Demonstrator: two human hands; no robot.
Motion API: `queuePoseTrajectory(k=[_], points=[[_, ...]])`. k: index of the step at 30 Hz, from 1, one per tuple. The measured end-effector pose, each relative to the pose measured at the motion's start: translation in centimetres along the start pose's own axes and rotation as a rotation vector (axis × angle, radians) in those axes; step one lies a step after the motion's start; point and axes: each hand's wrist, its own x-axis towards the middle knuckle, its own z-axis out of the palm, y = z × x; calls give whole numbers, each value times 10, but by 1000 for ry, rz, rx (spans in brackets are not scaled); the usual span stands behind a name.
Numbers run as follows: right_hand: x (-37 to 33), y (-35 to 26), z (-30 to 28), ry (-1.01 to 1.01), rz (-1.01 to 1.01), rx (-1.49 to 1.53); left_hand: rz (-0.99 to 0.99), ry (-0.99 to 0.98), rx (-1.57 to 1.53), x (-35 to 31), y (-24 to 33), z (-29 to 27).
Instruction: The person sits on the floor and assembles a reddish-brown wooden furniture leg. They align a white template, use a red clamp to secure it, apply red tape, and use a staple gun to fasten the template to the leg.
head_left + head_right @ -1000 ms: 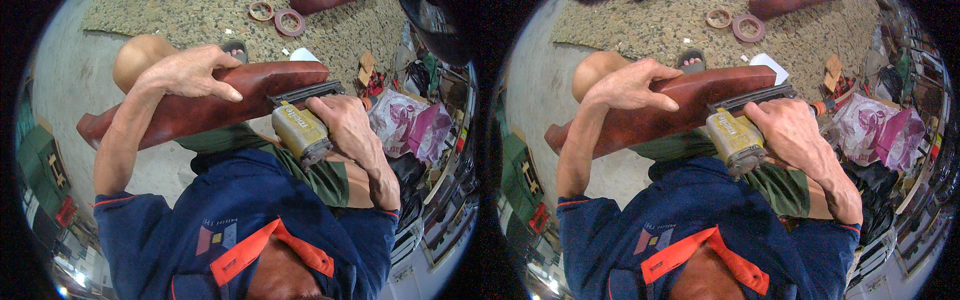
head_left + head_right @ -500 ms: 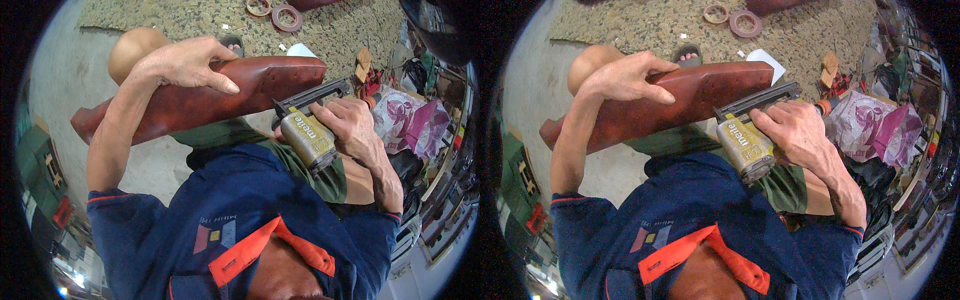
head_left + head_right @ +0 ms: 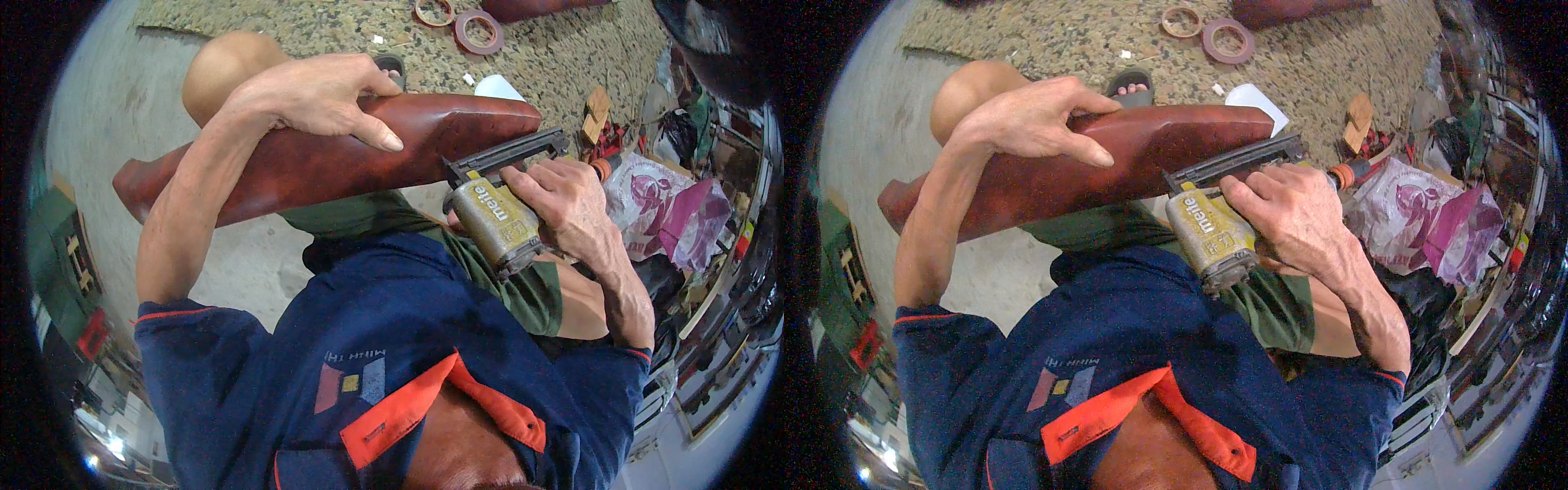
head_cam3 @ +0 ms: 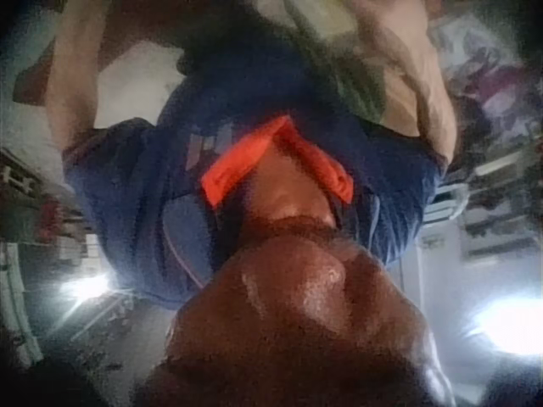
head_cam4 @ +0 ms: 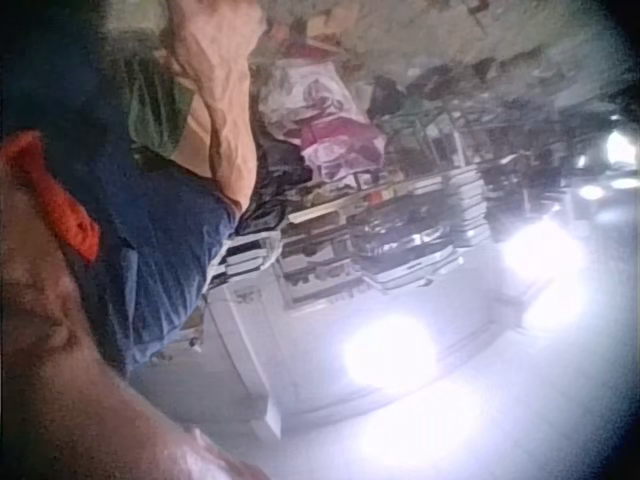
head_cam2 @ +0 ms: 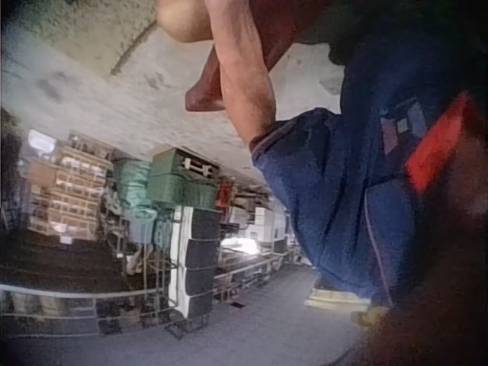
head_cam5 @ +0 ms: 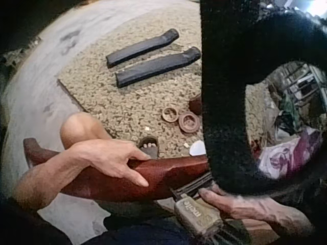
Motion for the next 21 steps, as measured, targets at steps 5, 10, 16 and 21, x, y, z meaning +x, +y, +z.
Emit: queuePoseTrajectory(k=[5, 10, 16, 21], points=[[3, -1, -1, -7, 4, -1, -17, -49, -24, 2, 0, -1], [4, -1, -1, -7, -8, -10, -3, -49, -30, 2, -1, -1], [5, -3, -1, -12, -12, -4, 1, -59, -36, 3, -1, 0], [8, -4, -3, -16, -8, -10, -19, -62, -45, 3, 1, 0]])
